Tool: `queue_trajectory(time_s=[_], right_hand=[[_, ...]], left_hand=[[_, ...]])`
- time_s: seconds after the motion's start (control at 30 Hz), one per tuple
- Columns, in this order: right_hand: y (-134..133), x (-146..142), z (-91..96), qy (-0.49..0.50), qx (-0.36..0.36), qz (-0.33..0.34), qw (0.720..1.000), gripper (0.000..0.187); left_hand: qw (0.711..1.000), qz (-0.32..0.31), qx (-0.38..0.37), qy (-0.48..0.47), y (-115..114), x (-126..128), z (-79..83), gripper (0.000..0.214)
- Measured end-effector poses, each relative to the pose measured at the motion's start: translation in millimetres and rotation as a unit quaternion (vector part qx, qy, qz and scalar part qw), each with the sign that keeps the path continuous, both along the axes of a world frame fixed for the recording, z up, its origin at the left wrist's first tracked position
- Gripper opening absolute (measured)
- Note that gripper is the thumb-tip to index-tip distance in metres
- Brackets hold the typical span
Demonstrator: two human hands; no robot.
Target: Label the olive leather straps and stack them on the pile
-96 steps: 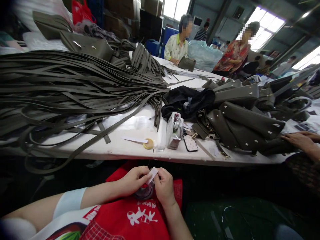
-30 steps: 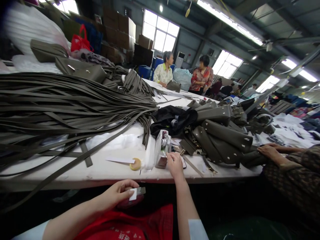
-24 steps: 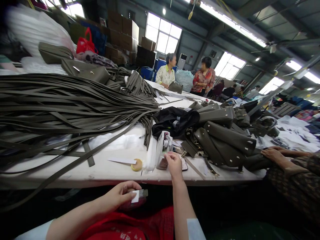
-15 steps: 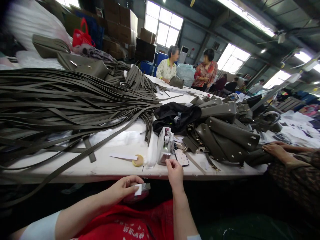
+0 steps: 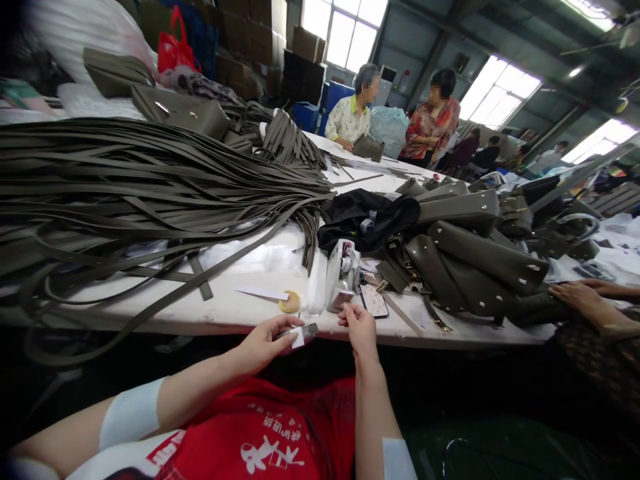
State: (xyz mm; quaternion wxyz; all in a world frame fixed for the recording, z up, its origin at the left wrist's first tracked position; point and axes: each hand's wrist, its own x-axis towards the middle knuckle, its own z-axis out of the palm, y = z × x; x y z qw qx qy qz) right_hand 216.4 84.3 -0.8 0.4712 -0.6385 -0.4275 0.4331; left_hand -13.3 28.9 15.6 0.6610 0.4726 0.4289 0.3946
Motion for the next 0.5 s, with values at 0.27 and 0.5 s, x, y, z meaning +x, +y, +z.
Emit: queue_trajectory(time_s=[0.27, 0.5], right_hand=[[-3.3, -0.3, -6.6, -0.008, -0.023, -0.008, 1.000, 0.050], [-50.0, -20.3, 17.0, 0.008, -0.005, 0.064, 0.998, 0.041]], left_hand=[[0.998, 0.010, 0.041, 0.037, -1.6, -0.9, 1.7, 0.035], [0.992, 0.026, 0.078, 0.097, 0.9, 0.1, 2.9, 0.023]])
